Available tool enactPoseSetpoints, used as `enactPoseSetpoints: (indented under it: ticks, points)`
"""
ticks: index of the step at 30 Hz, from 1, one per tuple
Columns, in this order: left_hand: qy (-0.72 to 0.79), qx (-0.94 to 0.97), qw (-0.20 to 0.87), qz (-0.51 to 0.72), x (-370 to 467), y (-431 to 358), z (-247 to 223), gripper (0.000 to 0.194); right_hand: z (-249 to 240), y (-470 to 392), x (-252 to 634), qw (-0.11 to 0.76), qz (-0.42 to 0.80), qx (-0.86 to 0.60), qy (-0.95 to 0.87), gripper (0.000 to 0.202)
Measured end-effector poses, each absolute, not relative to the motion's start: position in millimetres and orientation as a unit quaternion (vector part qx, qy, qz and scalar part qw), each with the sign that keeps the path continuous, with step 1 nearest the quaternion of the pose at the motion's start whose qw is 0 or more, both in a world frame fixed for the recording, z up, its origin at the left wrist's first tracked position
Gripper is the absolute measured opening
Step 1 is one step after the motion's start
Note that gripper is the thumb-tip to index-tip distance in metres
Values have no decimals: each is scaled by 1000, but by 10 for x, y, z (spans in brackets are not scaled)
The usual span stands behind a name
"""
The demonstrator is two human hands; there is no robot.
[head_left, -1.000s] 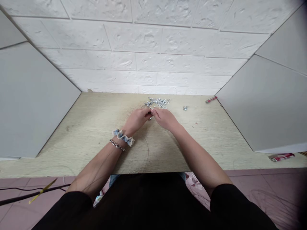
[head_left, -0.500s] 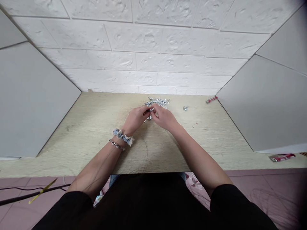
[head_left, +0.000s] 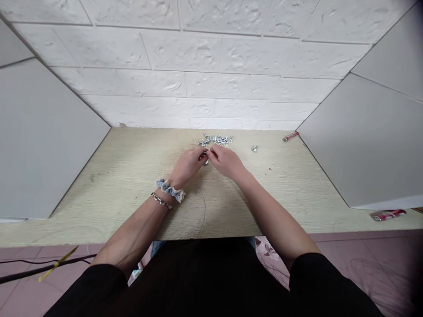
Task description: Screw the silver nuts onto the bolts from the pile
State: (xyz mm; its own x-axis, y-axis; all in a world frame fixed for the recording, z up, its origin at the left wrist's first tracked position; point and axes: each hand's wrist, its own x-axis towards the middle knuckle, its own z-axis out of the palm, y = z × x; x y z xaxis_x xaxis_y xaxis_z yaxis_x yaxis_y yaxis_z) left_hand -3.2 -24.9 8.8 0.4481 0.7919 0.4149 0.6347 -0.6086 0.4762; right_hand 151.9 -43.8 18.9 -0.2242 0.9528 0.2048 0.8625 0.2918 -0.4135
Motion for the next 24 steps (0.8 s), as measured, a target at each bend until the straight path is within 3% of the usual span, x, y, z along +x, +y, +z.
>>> enactPoseSetpoints:
  ticks: [9,16,24]
  points:
    - [402,856,101,308,-61,-222,70,14,223,-442,1530,166,105,-594,-780,41]
    - [443,829,99,327,-82,-194,85,17,184,-450,1532,232,122,-574,-775,24]
    - [433,835,108,322,-90,-181,64,18,158,-435,1532,229,106,-553,-794,20]
